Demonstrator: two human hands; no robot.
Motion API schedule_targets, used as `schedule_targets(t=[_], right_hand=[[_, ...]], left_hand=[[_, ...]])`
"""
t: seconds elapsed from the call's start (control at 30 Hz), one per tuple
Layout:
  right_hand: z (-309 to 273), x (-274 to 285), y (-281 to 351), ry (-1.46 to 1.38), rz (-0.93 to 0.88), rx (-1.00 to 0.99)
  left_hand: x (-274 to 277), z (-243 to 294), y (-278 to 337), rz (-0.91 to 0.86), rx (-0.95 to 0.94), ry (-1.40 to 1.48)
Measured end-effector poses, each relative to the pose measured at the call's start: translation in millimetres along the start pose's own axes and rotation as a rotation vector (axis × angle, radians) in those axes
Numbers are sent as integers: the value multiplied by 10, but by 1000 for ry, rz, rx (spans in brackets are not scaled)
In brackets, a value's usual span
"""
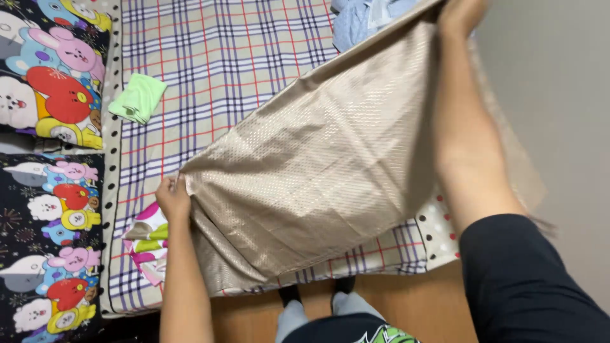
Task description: Fold various pieces of clothing on a bed and store them in a closet.
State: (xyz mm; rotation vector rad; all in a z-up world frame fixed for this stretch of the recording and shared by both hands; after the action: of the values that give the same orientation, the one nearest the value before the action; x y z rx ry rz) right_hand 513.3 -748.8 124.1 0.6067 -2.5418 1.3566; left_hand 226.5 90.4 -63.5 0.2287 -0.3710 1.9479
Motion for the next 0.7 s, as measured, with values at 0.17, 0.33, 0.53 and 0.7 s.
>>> schedule_targets(t=[0.17, 0.33, 0.53, 0.7], right_hand=[[-832, -708, 1859, -9, -363, 61], [-1562, 266, 4152, -29, -917, 33], [-822, 1330, 6375, 114, -1039, -698], [-796, 1546, 7231, -32, -956, -1352]], left_hand=[[247, -1007, 11, 207, 165, -505], [683, -1156, 1077, 62, 710, -824], [862, -2611, 2068, -136, 579, -544], [801, -2345, 1983, 19, 845, -611]])
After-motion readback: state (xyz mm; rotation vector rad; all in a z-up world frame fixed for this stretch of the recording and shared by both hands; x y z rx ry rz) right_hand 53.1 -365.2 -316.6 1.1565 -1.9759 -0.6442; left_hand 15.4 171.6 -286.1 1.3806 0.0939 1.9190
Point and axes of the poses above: each hand's wrist, its own y-axis away from the middle knuckle, its own x-axis out of the back of the hand, z = x × y, the point moved 2 cm from there along -y, towards the middle knuckle, and after that the axes turned 1 degree about y, right-handed, at the moved point
